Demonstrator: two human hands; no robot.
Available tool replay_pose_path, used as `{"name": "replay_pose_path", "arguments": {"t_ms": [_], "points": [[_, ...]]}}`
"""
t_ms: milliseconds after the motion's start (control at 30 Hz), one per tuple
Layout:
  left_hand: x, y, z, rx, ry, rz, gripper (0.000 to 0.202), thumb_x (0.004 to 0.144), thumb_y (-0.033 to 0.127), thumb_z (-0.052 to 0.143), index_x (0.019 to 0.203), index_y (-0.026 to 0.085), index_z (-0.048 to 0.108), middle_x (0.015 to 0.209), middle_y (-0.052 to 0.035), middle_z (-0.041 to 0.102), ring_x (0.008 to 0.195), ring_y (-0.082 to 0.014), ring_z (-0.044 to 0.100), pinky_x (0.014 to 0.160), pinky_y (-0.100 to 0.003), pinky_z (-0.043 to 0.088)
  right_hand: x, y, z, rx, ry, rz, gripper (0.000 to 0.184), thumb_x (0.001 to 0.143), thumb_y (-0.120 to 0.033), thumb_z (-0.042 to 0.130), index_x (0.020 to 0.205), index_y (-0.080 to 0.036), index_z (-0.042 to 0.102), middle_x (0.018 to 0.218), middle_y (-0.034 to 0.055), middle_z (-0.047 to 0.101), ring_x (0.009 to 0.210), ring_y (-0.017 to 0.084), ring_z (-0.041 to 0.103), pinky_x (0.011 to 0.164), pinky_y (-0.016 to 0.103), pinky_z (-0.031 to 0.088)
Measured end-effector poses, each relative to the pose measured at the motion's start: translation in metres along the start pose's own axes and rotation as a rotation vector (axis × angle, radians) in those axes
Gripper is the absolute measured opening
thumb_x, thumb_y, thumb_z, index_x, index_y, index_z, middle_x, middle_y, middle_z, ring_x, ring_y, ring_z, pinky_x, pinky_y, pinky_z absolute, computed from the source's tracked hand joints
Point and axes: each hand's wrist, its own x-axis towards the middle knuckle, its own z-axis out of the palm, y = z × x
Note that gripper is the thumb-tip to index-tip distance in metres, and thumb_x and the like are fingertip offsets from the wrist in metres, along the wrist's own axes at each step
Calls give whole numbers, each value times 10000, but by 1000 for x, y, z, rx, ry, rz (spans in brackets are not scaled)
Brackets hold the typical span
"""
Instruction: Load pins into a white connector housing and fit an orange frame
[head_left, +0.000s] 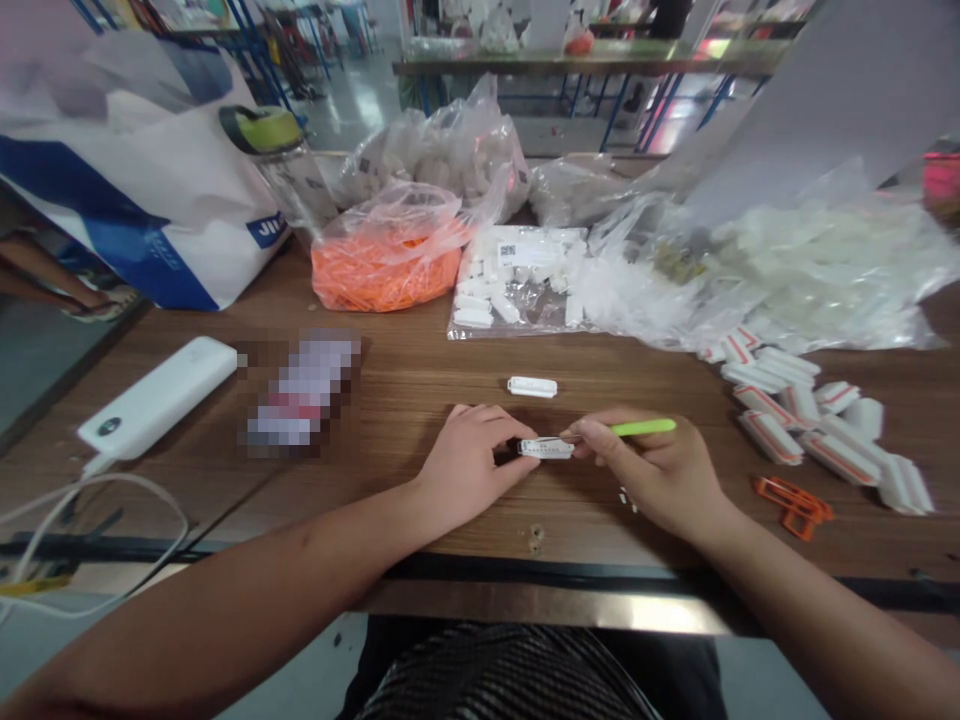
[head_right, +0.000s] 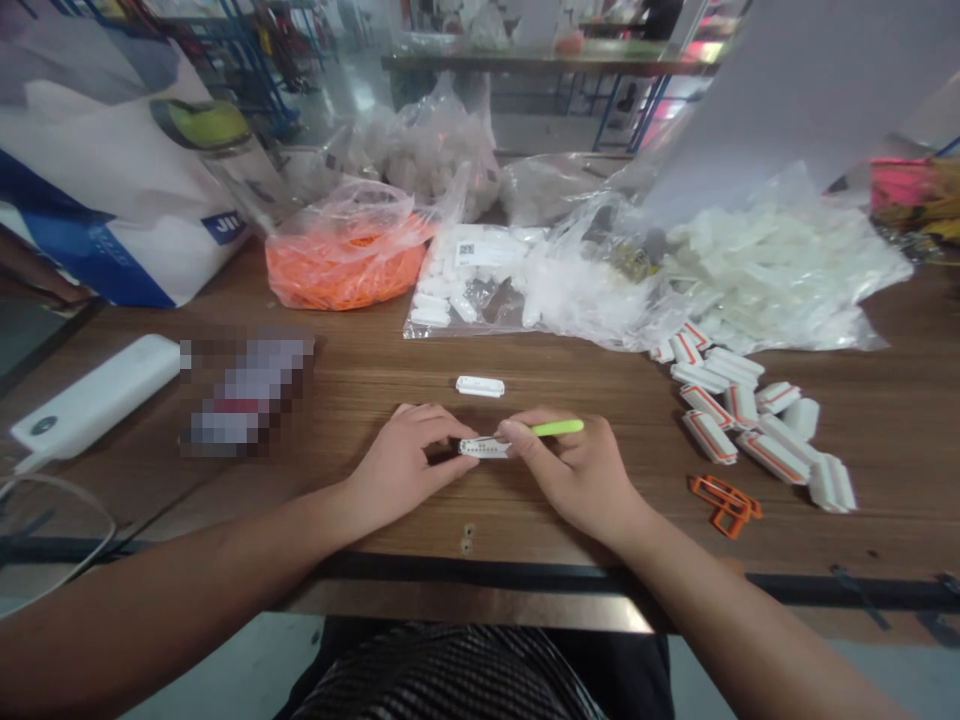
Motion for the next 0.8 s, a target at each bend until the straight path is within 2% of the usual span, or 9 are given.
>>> {"name": "replay_pose_path", "arguments": {"t_ms": [100, 333, 500, 800], "points": [[0, 0, -1, 7, -11, -4, 101, 822, 259, 712, 922, 255, 707, 877, 24, 723, 838, -183, 630, 788, -368, 364, 1, 3, 1, 88, 46, 95, 242, 882, -362, 611, 718, -216, 711, 619, 12, 711, 523, 130, 637, 486, 240, 514], [0, 0, 0, -13, -2, 0, 112, 815, 247, 721, 926, 245, 706, 910, 21, 737, 864, -187, 638, 794, -366, 363, 3, 8, 3, 166, 38, 160, 257, 864, -394, 635, 746, -185, 727, 602, 28, 706, 513, 124, 625, 466, 220, 493], [0, 0, 0, -12, 0, -1, 116, 814, 238, 727, 929, 240, 711, 899, 22, 734, 859, -181, 636, 793, -360, 362, 2, 12, 5, 172, 7, 162, 275, 870, -404, 633, 750, -178, 735, 640, 42, 720, 522, 115, 617, 474, 212, 485], [1, -1, 1, -14, 14, 10, 112, 807, 236, 735, 916, 237, 708, 893, 25, 734, 850, -178, 638, 787, -360, 362, 3, 12, 6, 195, 57, 164, 265, 862, -392, 638, 735, -180, 733, 590, 34, 702, 486, 110, 608, 437, 206, 478]]}}
